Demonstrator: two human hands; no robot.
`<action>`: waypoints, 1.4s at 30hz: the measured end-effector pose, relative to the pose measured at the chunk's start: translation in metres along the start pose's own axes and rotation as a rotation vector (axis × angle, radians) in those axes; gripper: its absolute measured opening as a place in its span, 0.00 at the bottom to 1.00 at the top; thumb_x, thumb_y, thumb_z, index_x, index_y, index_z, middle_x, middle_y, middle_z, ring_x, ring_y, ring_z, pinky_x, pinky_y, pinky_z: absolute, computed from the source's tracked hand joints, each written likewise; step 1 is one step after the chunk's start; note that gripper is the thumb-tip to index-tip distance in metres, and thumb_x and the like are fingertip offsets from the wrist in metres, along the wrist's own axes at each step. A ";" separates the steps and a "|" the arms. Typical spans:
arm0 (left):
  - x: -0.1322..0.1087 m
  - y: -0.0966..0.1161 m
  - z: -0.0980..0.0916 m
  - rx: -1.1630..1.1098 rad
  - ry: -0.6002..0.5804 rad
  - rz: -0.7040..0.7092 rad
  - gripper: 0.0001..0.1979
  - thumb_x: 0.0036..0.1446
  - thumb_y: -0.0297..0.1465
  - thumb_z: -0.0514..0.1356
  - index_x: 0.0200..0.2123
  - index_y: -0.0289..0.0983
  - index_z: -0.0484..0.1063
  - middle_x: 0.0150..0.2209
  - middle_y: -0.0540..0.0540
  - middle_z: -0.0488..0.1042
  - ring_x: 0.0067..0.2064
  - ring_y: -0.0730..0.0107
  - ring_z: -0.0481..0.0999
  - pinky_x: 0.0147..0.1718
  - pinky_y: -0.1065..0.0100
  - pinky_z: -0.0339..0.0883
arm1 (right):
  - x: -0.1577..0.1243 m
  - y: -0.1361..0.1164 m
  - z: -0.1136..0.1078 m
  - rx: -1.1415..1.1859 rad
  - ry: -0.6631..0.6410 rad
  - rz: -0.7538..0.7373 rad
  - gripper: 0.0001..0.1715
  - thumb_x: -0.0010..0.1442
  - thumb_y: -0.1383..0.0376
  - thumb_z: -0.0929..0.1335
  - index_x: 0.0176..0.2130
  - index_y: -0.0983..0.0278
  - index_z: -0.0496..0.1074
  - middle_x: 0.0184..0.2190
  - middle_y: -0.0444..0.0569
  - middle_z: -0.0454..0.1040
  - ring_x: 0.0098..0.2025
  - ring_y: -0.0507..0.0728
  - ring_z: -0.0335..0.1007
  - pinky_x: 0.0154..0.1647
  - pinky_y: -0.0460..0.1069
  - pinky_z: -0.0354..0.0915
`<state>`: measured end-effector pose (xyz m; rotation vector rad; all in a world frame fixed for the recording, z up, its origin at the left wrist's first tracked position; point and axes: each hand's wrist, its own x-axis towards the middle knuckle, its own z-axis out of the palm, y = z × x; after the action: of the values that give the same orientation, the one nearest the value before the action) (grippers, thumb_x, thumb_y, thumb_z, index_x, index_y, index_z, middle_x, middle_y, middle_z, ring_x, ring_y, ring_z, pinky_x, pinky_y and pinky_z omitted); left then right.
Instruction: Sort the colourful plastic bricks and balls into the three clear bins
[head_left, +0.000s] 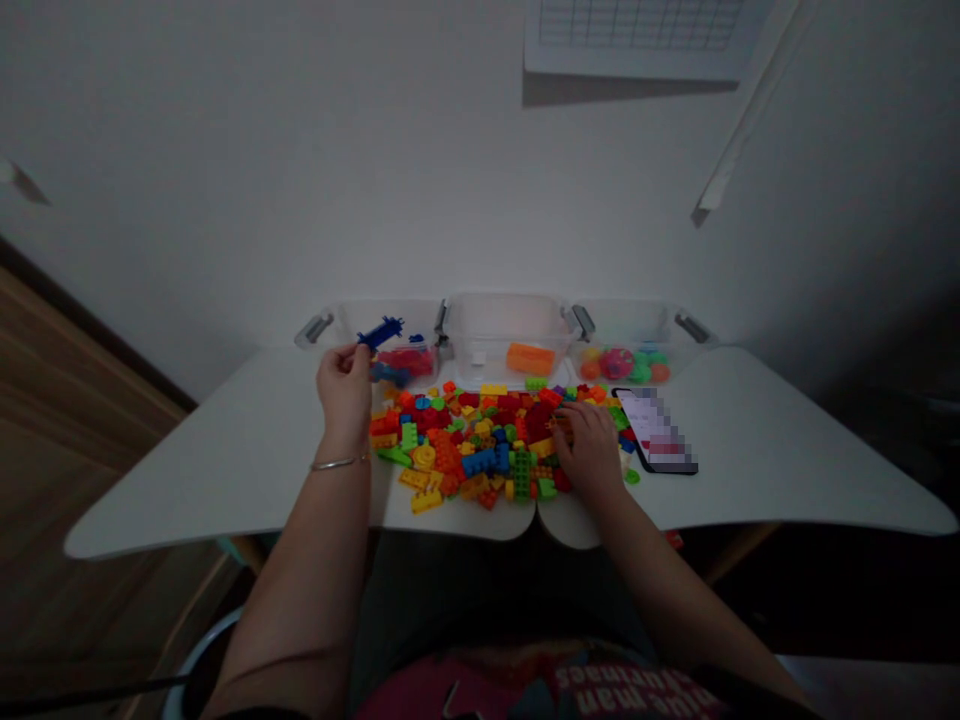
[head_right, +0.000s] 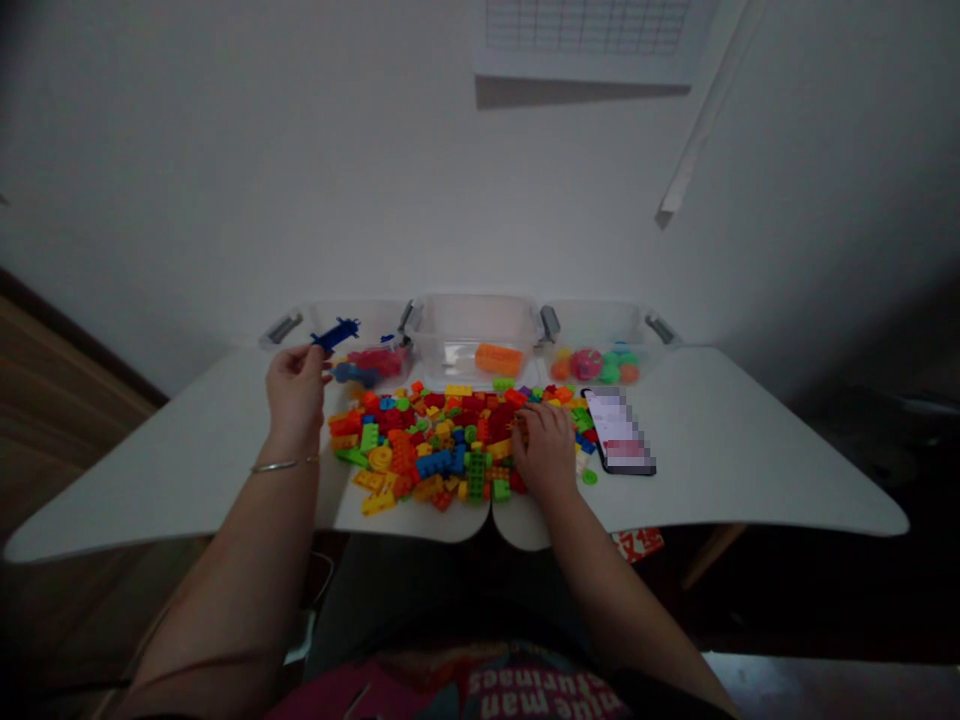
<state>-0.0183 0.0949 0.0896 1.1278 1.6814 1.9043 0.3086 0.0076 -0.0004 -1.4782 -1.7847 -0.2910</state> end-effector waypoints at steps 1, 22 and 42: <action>0.006 0.000 -0.001 0.066 0.023 0.056 0.10 0.53 0.36 0.59 0.37 0.36 0.68 0.32 0.49 0.73 0.32 0.71 0.74 0.32 0.70 0.68 | 0.000 0.001 0.000 0.027 -0.002 0.003 0.12 0.63 0.64 0.64 0.44 0.62 0.74 0.47 0.56 0.76 0.53 0.66 0.66 0.60 0.65 0.58; 0.006 0.002 0.008 0.861 -0.199 0.636 0.17 0.59 0.32 0.53 0.47 0.36 0.76 0.49 0.36 0.73 0.51 0.49 0.70 0.51 0.52 0.60 | 0.000 -0.004 -0.008 0.222 -0.084 -0.061 0.14 0.63 0.63 0.62 0.44 0.61 0.75 0.47 0.54 0.77 0.52 0.63 0.69 0.57 0.60 0.61; -0.054 0.003 -0.028 0.792 -0.727 0.705 0.19 0.58 0.38 0.59 0.52 0.41 0.75 0.50 0.40 0.76 0.52 0.53 0.73 0.55 0.51 0.64 | -0.001 -0.004 -0.006 0.223 -0.136 -0.056 0.15 0.62 0.64 0.63 0.46 0.62 0.75 0.48 0.55 0.77 0.53 0.64 0.69 0.57 0.61 0.62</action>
<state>-0.0050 0.0368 0.0755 2.5832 1.6985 0.7767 0.3075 0.0024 0.0040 -1.3181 -1.9007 -0.0180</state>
